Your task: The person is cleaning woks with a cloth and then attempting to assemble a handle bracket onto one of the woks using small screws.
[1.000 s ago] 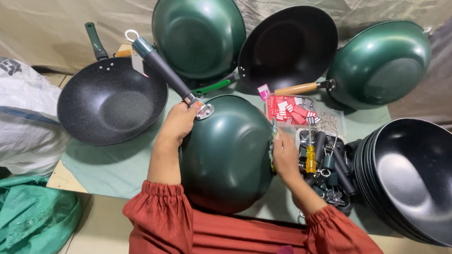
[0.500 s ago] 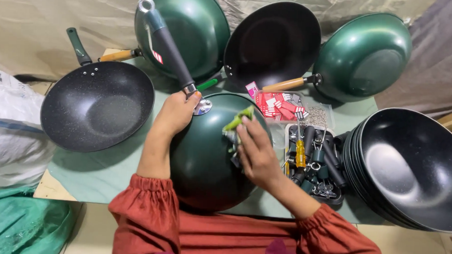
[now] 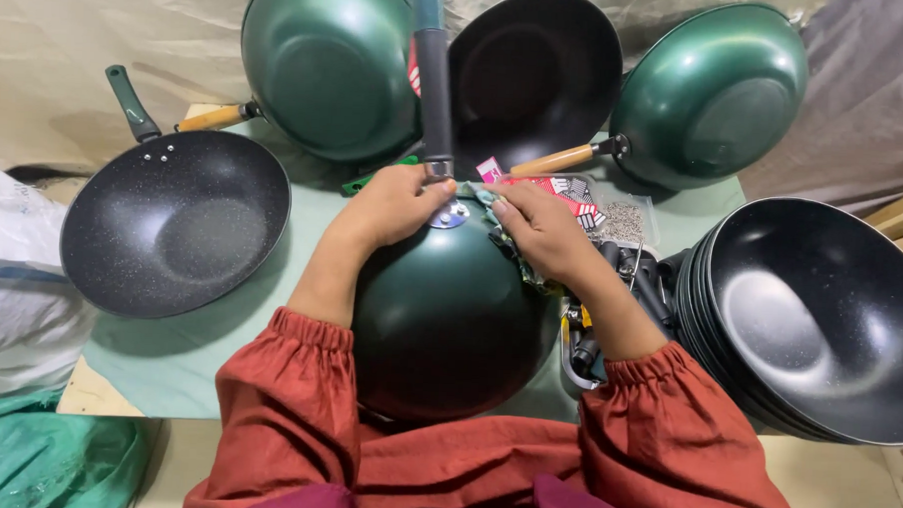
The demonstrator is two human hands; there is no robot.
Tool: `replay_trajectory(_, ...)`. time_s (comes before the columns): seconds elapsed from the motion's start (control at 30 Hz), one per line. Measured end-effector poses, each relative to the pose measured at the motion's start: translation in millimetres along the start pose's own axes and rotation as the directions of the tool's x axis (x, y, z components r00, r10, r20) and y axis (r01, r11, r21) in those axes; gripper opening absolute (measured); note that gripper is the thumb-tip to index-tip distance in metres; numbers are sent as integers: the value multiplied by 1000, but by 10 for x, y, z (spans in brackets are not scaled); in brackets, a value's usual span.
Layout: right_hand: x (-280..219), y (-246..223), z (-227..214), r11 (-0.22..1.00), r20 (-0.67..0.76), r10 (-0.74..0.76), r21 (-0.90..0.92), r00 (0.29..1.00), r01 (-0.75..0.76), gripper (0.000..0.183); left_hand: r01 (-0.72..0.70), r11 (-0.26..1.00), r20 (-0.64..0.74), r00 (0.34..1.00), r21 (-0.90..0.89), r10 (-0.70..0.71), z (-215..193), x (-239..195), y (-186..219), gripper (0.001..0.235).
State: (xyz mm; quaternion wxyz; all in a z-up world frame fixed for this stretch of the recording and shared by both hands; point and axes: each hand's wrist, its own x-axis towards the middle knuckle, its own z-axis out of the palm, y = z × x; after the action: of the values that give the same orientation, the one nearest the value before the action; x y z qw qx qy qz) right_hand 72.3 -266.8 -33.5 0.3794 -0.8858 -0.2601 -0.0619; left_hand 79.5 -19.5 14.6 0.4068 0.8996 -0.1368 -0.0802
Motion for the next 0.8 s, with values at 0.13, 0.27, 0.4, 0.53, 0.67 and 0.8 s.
replay_trajectory(0.13, 40, -72, -102, 999, 20, 29, 20, 999, -29, 30, -60, 998, 18, 998, 13, 60, 118, 17, 176, 41)
replay_trajectory(0.27, 78, 77, -183, 987, 73, 146, 57, 987, -150, 19, -51, 996, 10, 999, 68, 51, 128, -66, 379, 39)
replay_trajectory(0.4, 32, -35, -249, 963, 80, 212, 153, 974, -222, 27, -31, 990, -39, 999, 137, 36, 203, -23, 280, 38)
replay_trajectory(0.53, -144, -12, -315, 940, 18, 295, 173, 955, -294, 32, -62, 990, -80, 994, 124, 72, 157, -179, 64, 48)
replay_trajectory(0.67, -358, 164, -313, 889, -56, 386, 288, 921, -355, 39, -18, 998, -197, 980, -53, 7, 229, -267, -444, 39)
replay_trajectory(0.8, -590, 355, -62, 844, -145, 474, 354, 868, -402, 43, 199, 969, -300, 924, -149, -236, 296, -273, -856, 39)
